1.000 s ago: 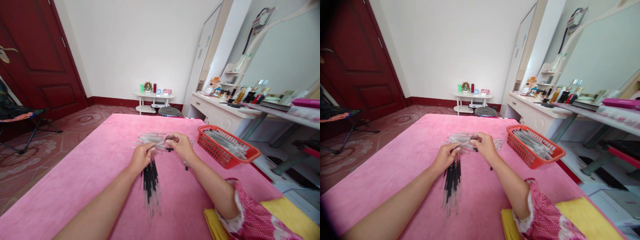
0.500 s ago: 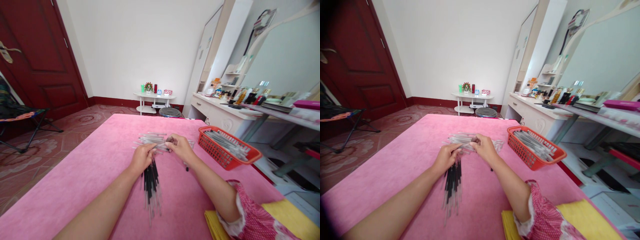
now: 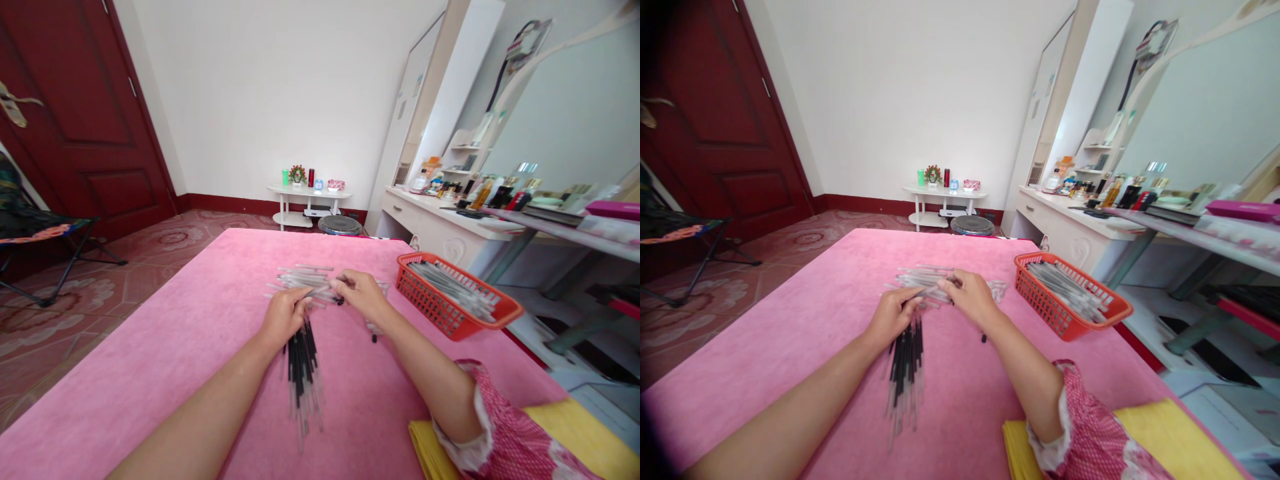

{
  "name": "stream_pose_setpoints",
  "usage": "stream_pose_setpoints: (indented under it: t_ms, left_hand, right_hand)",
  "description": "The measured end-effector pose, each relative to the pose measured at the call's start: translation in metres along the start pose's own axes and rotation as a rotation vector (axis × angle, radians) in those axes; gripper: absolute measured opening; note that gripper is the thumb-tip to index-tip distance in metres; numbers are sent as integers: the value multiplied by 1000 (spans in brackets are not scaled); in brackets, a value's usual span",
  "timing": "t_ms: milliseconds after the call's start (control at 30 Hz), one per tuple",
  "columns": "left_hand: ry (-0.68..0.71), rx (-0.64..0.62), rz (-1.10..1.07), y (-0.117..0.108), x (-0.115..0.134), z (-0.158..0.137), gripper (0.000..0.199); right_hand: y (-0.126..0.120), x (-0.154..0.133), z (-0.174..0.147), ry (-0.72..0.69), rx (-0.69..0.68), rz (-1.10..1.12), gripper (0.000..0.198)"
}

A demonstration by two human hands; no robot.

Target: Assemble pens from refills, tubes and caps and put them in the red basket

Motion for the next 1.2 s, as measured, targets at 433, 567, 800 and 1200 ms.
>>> stream_pose_setpoints:
  t_ms: [433,567,800,1200]
  left_hand:
    - [-1,-27,22,0,0,-1,28]
    - [2,-31,39,1,0,-1,28]
    - [-5,-77,38,2,1,-1,29]
    - [-70,-14,-43,-1,-3,0,28]
  right_hand:
    - [-1,-2,-1,-10,-2,-80,32]
    - [0,-2,-2,5,-13,-90,38]
    - [-1,-3,-1,41,-50,-145,46]
    - [-52,19,-6,188,-586,-677,24]
Point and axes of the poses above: each hand's wrist, its own z-axis towards the middle knuckle, its own y-axis out of the palm, x = y × z, the point moved 2 cm from there along z, towards the middle knuckle, and after that the axes turned 10 degrees about -z, right-handed, at the moved point
